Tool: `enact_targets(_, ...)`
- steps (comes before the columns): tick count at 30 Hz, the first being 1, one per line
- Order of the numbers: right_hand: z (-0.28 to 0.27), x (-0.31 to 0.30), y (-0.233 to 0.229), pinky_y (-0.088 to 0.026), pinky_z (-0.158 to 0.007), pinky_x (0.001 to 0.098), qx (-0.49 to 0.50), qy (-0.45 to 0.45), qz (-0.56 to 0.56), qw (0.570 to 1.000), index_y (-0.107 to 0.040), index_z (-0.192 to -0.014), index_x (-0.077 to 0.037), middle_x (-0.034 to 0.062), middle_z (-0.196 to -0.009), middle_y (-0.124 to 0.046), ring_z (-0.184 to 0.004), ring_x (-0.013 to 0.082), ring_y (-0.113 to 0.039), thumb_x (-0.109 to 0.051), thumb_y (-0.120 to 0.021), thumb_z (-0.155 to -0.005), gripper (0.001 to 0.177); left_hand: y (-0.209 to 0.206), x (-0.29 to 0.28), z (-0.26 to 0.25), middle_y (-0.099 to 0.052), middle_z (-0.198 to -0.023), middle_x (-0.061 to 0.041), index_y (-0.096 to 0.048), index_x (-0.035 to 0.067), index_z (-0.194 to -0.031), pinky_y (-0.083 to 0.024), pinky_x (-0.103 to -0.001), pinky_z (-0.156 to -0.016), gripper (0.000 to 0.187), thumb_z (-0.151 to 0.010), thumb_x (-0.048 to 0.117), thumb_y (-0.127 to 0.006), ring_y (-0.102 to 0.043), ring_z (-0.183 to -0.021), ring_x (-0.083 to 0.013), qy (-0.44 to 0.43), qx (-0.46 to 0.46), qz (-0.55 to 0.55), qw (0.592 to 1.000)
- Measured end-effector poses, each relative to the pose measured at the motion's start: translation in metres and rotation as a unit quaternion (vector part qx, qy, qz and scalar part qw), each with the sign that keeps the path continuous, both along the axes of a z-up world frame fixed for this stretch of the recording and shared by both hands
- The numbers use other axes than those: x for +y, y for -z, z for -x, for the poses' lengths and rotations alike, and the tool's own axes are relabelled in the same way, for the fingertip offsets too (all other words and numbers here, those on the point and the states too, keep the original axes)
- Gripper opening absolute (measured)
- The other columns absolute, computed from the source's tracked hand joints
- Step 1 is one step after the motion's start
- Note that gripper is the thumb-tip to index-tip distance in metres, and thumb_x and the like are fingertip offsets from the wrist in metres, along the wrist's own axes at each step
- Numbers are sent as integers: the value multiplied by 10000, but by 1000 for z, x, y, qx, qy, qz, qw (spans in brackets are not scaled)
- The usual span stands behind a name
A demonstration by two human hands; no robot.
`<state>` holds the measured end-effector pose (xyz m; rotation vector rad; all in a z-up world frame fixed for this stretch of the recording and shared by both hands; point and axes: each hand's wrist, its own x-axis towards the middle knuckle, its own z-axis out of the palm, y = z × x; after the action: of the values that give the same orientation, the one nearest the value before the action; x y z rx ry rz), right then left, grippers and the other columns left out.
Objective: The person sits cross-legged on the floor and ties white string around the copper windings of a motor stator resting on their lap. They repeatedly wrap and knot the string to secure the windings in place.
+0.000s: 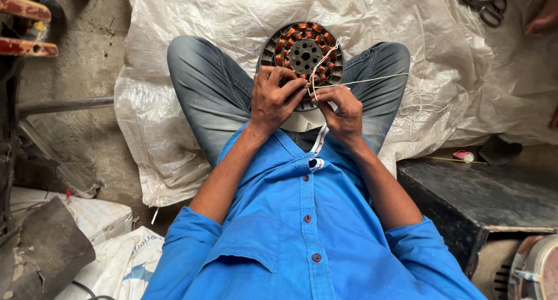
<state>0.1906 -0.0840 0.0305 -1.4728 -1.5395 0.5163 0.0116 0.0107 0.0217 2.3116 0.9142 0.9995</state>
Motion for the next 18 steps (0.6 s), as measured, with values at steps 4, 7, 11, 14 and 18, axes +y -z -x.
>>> enact_targets(4, -5, 16, -3, -564, -787, 330, -27, -24, -11, 999, -666, -967, -35, 94, -1020, -749, -925, 228, -715, 69, -790, -884, 182, 1, 0, 1, -616, -1077, 22, -758, 159, -1071, -437, -388, -888, 224, -867, 186, -845, -534, -1070, -228, 5, 7, -8, 1000)
enact_targets(7, -11, 34, -3, -568, -792, 330, -47, -44, -23, 998, -657, -965, -37, 94, -1010, -745, -921, 230, -712, 83, -781, -887, 189, 3, 0, 1, -610, -1092, 34, -752, 165, -1069, -441, -384, -908, 222, -867, 187, -840, -527, -1082, -221, 9, 4, -19, 1000)
enact_targets(11, -20, 52, 1, -564, -841, 355, -84, -64, -42, 994, -655, -978, -33, 88, -1017, -748, -937, 241, -708, 90, -775, -897, 191, 7, 0, 0, -614, -1086, 24, -745, 147, -1026, -433, -387, -891, 207, -848, 182, -846, -519, -1067, -226, 15, 11, -20, 1000)
enact_targets(14, -22, 58, 5, -562, -824, 348, -70, -71, -33, 994, -664, -968, -31, 86, -995, -744, -930, 247, -702, 91, -771, -875, 187, 11, 1, 0, -604, -1081, 24, -740, 136, -1044, -463, -373, -936, 205, -872, 173, -845, -516, -1063, -224, 21, -5, -11, 1000)
enact_targets(18, -22, 59, 7, -556, -811, 349, -71, -66, -32, 995, -664, -959, -28, 78, -991, -745, -922, 239, -693, 67, -798, -881, 181, 17, 0, 0, -597, -1077, 11, -738, 124, -1053, -476, -374, -938, 207, -876, 159, -839, -519, -1052, -230, 23, -22, -19, 999)
